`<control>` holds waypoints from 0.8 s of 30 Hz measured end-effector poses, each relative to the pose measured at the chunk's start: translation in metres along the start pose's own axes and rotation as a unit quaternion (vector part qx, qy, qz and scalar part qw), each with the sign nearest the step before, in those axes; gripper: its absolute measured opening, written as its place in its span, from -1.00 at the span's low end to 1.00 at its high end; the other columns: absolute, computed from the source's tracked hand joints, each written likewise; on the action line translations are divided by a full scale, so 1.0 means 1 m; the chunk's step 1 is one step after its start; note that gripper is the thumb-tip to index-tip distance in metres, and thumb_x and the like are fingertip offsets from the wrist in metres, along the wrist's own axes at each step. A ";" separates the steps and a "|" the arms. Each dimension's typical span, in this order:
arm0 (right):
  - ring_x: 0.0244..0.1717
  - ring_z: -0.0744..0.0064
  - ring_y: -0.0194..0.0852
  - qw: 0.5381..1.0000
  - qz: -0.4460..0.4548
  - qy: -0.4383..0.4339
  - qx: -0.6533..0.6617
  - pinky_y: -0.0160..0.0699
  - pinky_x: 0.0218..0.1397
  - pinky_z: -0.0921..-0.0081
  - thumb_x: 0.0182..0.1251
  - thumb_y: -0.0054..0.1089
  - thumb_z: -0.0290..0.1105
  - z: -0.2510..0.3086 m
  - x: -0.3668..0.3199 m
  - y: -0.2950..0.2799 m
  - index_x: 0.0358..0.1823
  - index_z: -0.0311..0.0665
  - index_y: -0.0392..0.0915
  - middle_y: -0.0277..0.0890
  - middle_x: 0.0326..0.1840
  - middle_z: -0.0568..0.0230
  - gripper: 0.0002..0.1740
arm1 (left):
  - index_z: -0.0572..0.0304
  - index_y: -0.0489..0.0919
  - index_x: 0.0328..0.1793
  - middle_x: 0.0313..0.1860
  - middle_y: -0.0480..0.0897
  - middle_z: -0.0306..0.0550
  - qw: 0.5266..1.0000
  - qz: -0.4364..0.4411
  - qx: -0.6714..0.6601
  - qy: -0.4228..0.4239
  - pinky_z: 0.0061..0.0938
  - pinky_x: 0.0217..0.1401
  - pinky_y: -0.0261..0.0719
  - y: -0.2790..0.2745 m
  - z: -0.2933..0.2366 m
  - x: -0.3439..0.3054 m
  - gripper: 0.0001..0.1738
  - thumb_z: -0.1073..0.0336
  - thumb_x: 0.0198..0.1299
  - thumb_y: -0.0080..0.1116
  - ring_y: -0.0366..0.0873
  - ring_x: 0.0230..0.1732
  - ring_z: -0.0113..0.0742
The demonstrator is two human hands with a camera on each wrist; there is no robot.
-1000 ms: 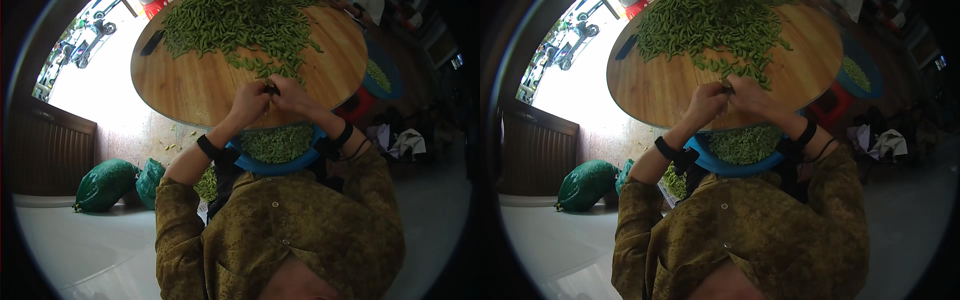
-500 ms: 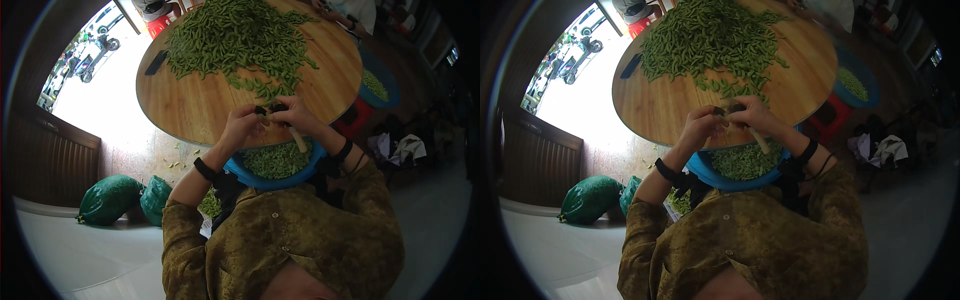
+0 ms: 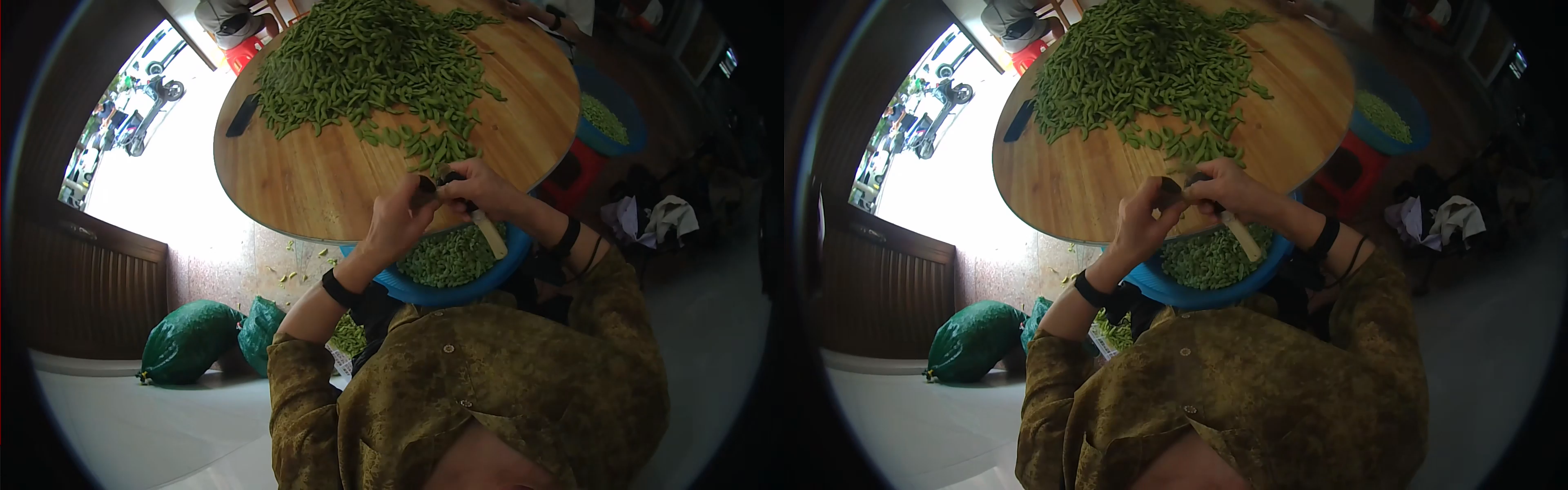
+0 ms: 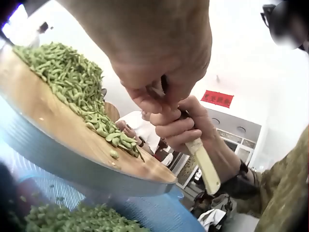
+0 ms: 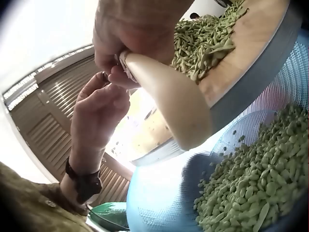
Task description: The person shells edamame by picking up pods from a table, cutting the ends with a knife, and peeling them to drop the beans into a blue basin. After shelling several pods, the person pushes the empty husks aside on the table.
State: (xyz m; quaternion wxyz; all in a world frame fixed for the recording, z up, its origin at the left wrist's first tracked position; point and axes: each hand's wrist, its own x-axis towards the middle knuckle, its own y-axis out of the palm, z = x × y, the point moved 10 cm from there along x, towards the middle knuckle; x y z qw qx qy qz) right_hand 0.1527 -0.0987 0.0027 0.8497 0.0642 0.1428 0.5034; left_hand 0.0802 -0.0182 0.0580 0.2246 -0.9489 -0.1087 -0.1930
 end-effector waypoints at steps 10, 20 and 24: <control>-0.68 0.62 0.25 0.988 -0.022 0.071 0.137 0.28 -0.73 0.60 0.21 0.13 -0.43 -0.033 -0.016 -0.011 -0.55 -0.27 0.37 0.29 -0.62 0.36 -0.80 | 0.29 0.41 -0.24 -0.42 0.44 0.06 0.962 0.060 0.141 0.227 -0.21 -0.41 0.47 0.027 -0.037 -0.012 -0.79 0.58 0.05 0.19 0.51 -0.39 0.07; -0.70 0.68 0.18 0.968 0.029 0.121 0.219 0.21 -0.71 0.66 0.31 0.11 -0.36 -0.055 -0.031 0.004 -0.49 -0.23 0.37 0.27 -0.60 0.44 -0.78 | 0.29 0.47 -0.32 -0.53 0.46 -0.02 0.997 0.025 0.016 0.072 -0.41 -0.46 0.43 0.020 -0.001 -0.014 -0.80 0.48 0.00 0.31 0.48 -0.52 -0.17; -0.69 0.70 0.20 0.975 0.002 0.096 0.202 0.18 -0.71 0.68 0.32 0.14 -0.36 -0.052 -0.028 0.004 -0.41 -0.26 0.41 0.31 -0.59 0.42 -0.82 | 0.30 0.49 -0.31 -0.53 0.53 -0.01 0.998 0.040 0.040 -0.017 -0.44 -0.43 0.47 0.015 0.017 -0.015 -0.81 0.44 0.03 0.31 0.57 -0.49 -0.23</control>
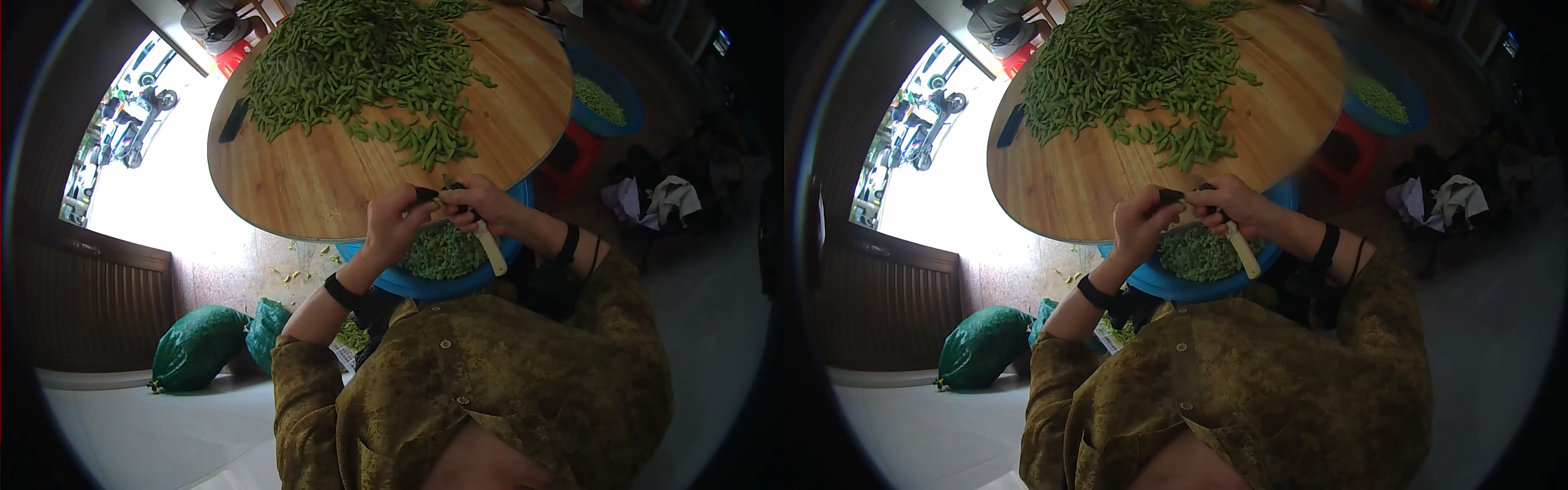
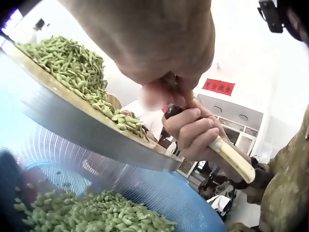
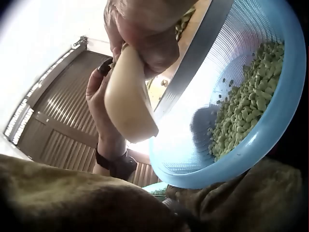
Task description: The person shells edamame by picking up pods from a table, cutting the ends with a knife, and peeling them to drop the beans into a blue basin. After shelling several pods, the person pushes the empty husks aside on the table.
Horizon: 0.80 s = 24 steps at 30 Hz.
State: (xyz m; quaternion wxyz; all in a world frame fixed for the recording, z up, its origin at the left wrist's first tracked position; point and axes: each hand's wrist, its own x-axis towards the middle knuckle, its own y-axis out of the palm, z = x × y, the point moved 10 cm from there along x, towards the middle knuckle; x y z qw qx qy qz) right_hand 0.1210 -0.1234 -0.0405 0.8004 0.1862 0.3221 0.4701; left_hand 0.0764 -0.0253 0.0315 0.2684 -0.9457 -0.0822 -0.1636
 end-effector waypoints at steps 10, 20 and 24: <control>-0.75 0.68 0.26 0.943 -0.069 -0.204 -0.254 0.20 -0.71 0.69 0.26 0.22 -0.35 0.049 -0.009 0.017 -0.28 -0.31 0.47 0.39 -0.64 0.40 -0.81 | 0.36 0.53 -0.17 -0.45 0.64 0.03 0.995 -0.004 -0.067 -0.076 -0.45 -0.38 0.54 -0.002 0.005 0.001 -0.86 0.45 0.17 0.17 0.67 -0.39 -0.29; -0.73 0.68 0.30 0.952 -0.035 -0.167 -0.255 0.21 -0.70 0.70 0.21 0.22 -0.46 0.051 -0.003 0.026 -0.30 -0.34 0.47 0.45 -0.61 0.33 -0.87 | 0.33 0.57 -0.13 -0.44 0.61 -0.17 0.984 -0.002 -0.155 -0.086 -0.59 -0.28 0.48 -0.008 0.007 0.002 -0.82 0.53 0.11 0.12 0.55 -0.37 -0.48; -0.72 0.70 0.30 0.945 -0.026 -0.197 -0.259 0.22 -0.67 0.72 0.22 0.22 -0.45 0.053 -0.001 0.038 -0.31 -0.33 0.47 0.47 -0.56 0.32 -0.87 | 0.30 0.57 -0.18 -0.43 0.62 -0.22 0.974 -0.036 -0.212 -0.071 -0.59 -0.27 0.46 -0.012 0.008 0.010 -0.81 0.55 0.03 0.11 0.55 -0.35 -0.52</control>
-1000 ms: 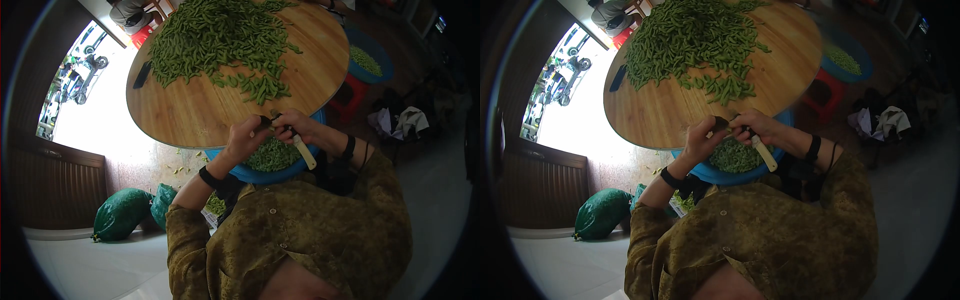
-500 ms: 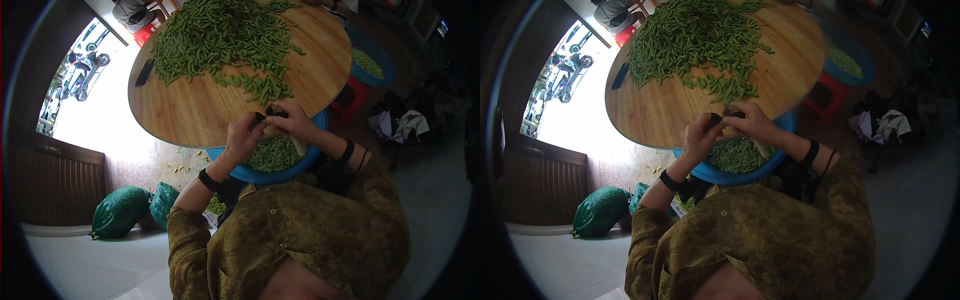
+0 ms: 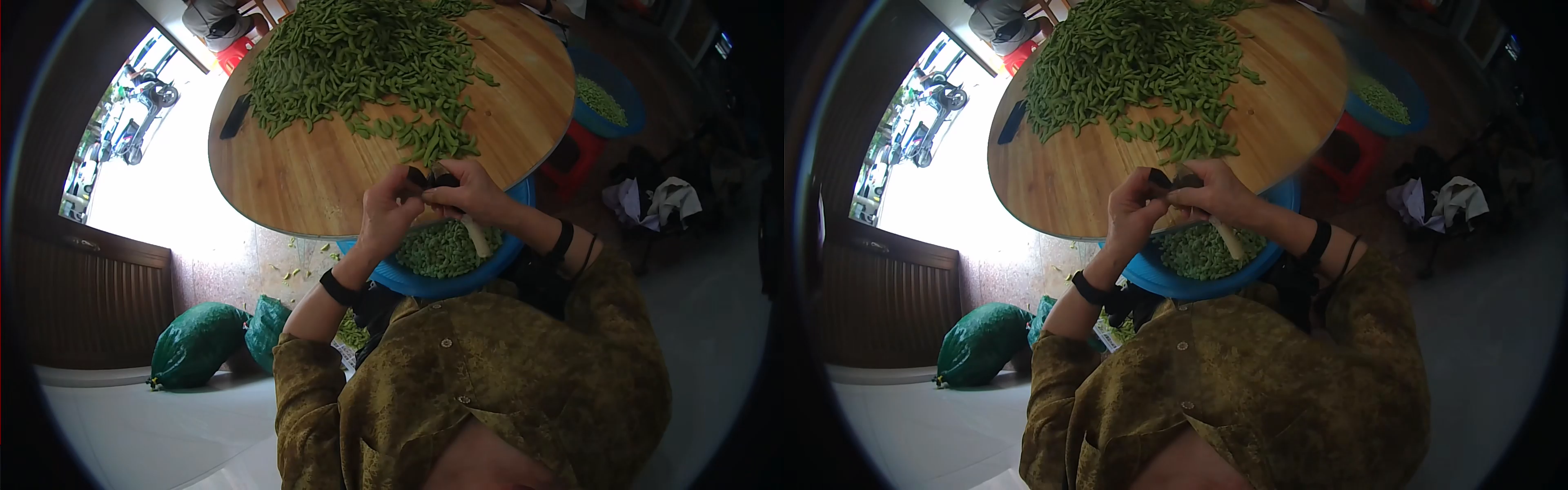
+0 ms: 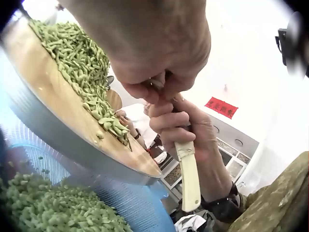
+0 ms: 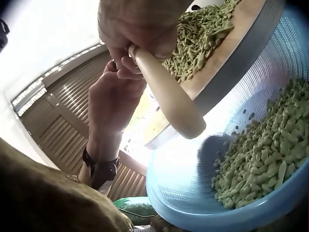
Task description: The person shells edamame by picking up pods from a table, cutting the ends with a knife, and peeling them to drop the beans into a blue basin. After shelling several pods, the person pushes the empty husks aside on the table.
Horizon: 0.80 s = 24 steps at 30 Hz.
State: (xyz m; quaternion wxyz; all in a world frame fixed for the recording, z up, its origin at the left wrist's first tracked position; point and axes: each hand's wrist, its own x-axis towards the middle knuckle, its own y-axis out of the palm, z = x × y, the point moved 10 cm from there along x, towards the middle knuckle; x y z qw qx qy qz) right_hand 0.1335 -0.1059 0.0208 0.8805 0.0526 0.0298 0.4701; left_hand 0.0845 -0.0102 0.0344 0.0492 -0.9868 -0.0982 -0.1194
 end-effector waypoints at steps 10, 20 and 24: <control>-0.20 0.04 0.46 0.872 0.060 -0.112 -0.474 0.46 -0.17 0.21 0.18 0.14 -0.47 -0.008 0.004 0.016 -0.10 -0.41 0.43 0.43 -0.26 -0.02 -0.74 | 0.32 0.58 -0.35 -0.37 0.60 0.19 0.847 0.221 0.480 -0.050 -0.06 -0.12 0.52 -0.046 0.001 -0.052 -0.85 0.40 -0.05 0.13 0.58 -0.18 0.15; -0.10 -0.12 0.46 0.835 0.083 -0.026 -0.543 0.47 -0.11 0.08 0.10 0.19 -0.45 -0.042 0.028 0.035 -0.11 -0.40 0.45 0.39 -0.16 -0.05 -0.68 | 0.31 0.60 -0.29 -0.37 0.60 0.16 0.848 0.214 0.483 -0.025 -0.19 -0.28 0.51 -0.079 -0.013 -0.013 -0.84 0.34 0.08 0.19 0.57 -0.32 0.10; -0.06 -0.18 0.46 0.816 0.163 -0.004 -0.554 0.44 -0.07 0.06 0.14 0.12 -0.46 -0.040 -0.006 0.040 -0.20 -0.40 0.48 0.41 -0.13 -0.15 -0.79 | 0.33 0.58 -0.26 -0.43 0.58 0.19 0.891 0.180 0.406 0.096 -0.22 -0.31 0.50 -0.014 -0.032 0.063 -0.82 0.33 0.11 0.14 0.56 -0.37 0.11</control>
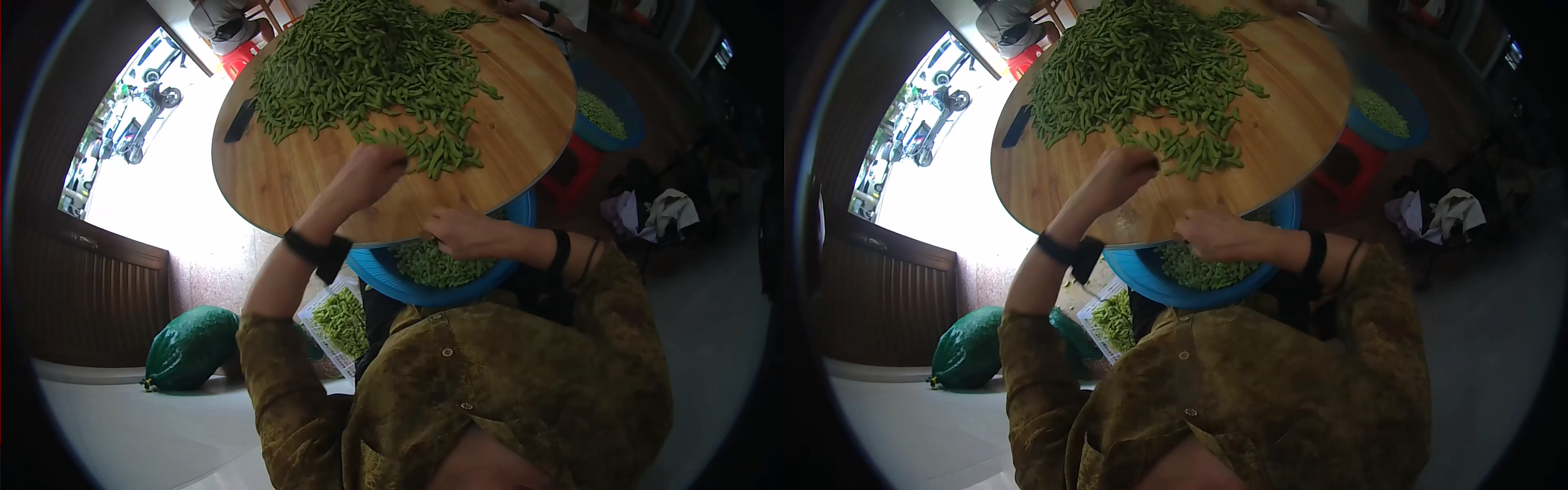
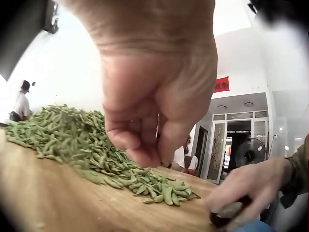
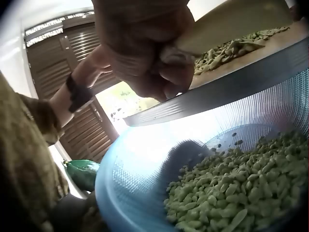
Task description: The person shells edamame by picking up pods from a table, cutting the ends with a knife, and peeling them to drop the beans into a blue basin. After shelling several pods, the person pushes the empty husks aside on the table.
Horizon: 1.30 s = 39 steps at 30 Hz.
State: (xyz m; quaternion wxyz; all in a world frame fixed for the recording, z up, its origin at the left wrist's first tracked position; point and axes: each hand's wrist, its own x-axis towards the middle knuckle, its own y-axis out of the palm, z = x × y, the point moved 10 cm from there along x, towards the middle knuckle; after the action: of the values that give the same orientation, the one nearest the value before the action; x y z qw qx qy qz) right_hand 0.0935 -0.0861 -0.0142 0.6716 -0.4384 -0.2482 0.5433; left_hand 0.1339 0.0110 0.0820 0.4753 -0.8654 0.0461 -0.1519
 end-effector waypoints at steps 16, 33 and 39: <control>-0.61 0.59 0.29 0.756 -0.191 0.129 0.612 0.24 -0.67 0.59 0.39 -0.02 -0.35 -0.099 -0.027 -0.023 -0.12 -0.27 0.34 0.30 -0.52 0.36 -0.84 | 0.38 0.62 -0.36 -0.38 0.62 0.30 0.982 -0.030 0.006 -0.186 -0.11 -0.24 0.54 0.099 0.070 0.070 -0.72 0.28 -0.15 0.26 0.60 -0.28 0.19; -0.56 0.68 0.24 0.717 -0.110 0.015 0.689 0.17 -0.67 0.72 0.45 -0.12 -0.37 -0.044 0.015 -0.062 -0.12 -0.22 0.37 0.32 -0.43 0.39 -0.88 | 0.24 0.53 -0.15 -0.41 0.58 -0.19 0.790 -0.115 -0.567 -0.205 -0.65 -0.56 0.32 0.054 0.047 -0.008 -0.88 0.38 0.22 0.15 0.45 -0.51 -0.53; -0.57 0.69 0.18 0.701 -0.074 -0.029 0.708 0.16 -0.67 0.73 0.48 -0.20 -0.37 -0.018 0.011 -0.059 0.10 -0.25 0.34 0.30 -0.42 0.39 -0.74 | 0.23 0.52 -0.20 -0.44 0.56 -0.20 0.756 -0.116 -0.610 -0.208 -0.66 -0.61 0.29 0.050 0.033 -0.029 -0.87 0.33 0.25 0.16 0.42 -0.55 -0.56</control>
State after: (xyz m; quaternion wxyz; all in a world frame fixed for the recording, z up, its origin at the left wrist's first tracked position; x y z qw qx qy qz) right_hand 0.1410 -0.0831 0.0257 0.8147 0.2025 0.1589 0.5196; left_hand 0.1201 0.0171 0.0170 -0.1769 -0.9808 -0.0719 0.0384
